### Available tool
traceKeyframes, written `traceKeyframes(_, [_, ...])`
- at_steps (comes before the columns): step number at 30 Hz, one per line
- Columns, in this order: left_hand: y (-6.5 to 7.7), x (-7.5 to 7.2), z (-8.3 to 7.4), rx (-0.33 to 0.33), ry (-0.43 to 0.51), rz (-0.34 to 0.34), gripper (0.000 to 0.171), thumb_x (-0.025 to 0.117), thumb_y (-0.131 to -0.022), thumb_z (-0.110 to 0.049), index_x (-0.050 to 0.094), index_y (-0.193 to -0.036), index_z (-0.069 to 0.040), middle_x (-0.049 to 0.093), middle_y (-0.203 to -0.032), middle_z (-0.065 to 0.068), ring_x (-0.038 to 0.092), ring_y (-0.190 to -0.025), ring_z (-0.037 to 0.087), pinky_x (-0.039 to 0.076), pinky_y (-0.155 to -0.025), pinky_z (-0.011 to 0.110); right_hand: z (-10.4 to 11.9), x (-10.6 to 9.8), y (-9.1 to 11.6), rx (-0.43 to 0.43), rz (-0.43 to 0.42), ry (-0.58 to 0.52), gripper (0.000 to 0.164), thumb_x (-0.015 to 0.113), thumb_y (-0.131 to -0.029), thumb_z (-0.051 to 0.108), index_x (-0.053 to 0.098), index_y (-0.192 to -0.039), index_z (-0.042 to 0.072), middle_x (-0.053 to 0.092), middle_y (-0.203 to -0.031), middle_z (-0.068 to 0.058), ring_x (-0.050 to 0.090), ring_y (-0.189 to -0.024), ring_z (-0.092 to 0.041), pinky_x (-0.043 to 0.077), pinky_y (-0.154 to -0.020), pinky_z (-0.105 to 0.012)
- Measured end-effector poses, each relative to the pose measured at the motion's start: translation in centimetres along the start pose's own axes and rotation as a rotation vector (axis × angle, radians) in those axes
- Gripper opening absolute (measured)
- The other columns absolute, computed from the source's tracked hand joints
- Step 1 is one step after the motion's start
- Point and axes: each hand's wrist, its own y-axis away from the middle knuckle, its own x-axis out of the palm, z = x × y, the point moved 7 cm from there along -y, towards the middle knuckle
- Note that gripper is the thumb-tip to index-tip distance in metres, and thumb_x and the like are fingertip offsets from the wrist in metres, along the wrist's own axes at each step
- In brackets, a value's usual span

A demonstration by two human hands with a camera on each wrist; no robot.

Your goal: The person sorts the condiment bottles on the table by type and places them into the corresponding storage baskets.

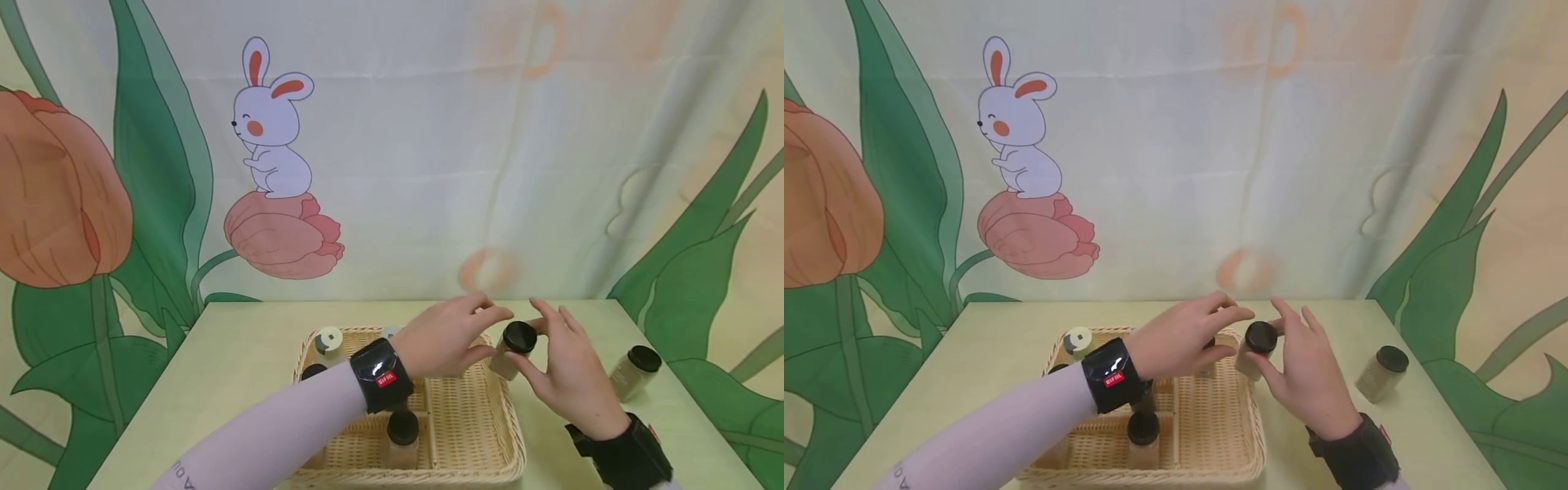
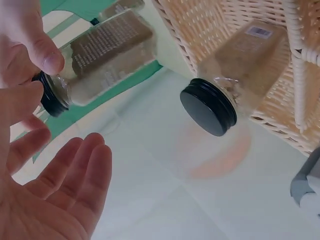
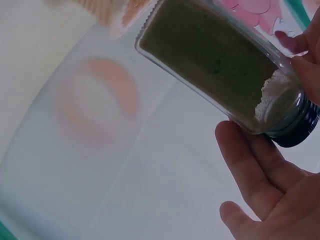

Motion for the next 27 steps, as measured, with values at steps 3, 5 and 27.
traceKeyframes(3, [0.1, 0.0, -0.4, 0.037, -0.011, -0.028, 0.049, 0.073, -0.098, -0.036, 0.058, -0.142, -0.022, 0.063, -0.123, -0.002, 0.064, -0.094, 0.008, 0.053, -0.081, 0.017, 0.9, 0.6, -0.1, -0.005, 0.024, -0.017, 0.101, 0.094, -0.069, 0.005, 0.037, -0.151, -0.009, 0.07, -0.103, -0.015, 0.066, -0.099, -0.035, 0.045, -0.104, -0.057])
traceKeyframes(5, [0.2, 0.0, -0.7, 0.05, -0.013, -0.039, 0.047, 0.073, -0.097, -0.037, 0.059, -0.14, -0.023, 0.063, -0.121, -0.003, 0.063, -0.093, 0.007, 0.052, -0.081, 0.016, 1.4, 1.0, 0.0, -0.003, 0.039, -0.023, 0.101, 0.094, -0.07, 0.005, 0.036, -0.152, -0.008, 0.07, -0.105, -0.016, 0.065, -0.1, -0.034, 0.049, -0.095, -0.055])
traceKeyframes(27, [0.5, -0.2, -1.2, -0.195, -0.116, 0.003, 0.049, 0.078, -0.087, -0.053, 0.061, -0.121, -0.022, 0.059, -0.093, -0.009, 0.055, -0.07, 0.005, 0.045, -0.056, 0.019, 4.3, 2.9, 0.1, -0.036, 0.064, -0.003, 0.09, 0.084, -0.073, 0.003, 0.037, -0.149, -0.007, 0.069, -0.103, -0.012, 0.065, -0.091, -0.025, 0.053, -0.073, -0.042])
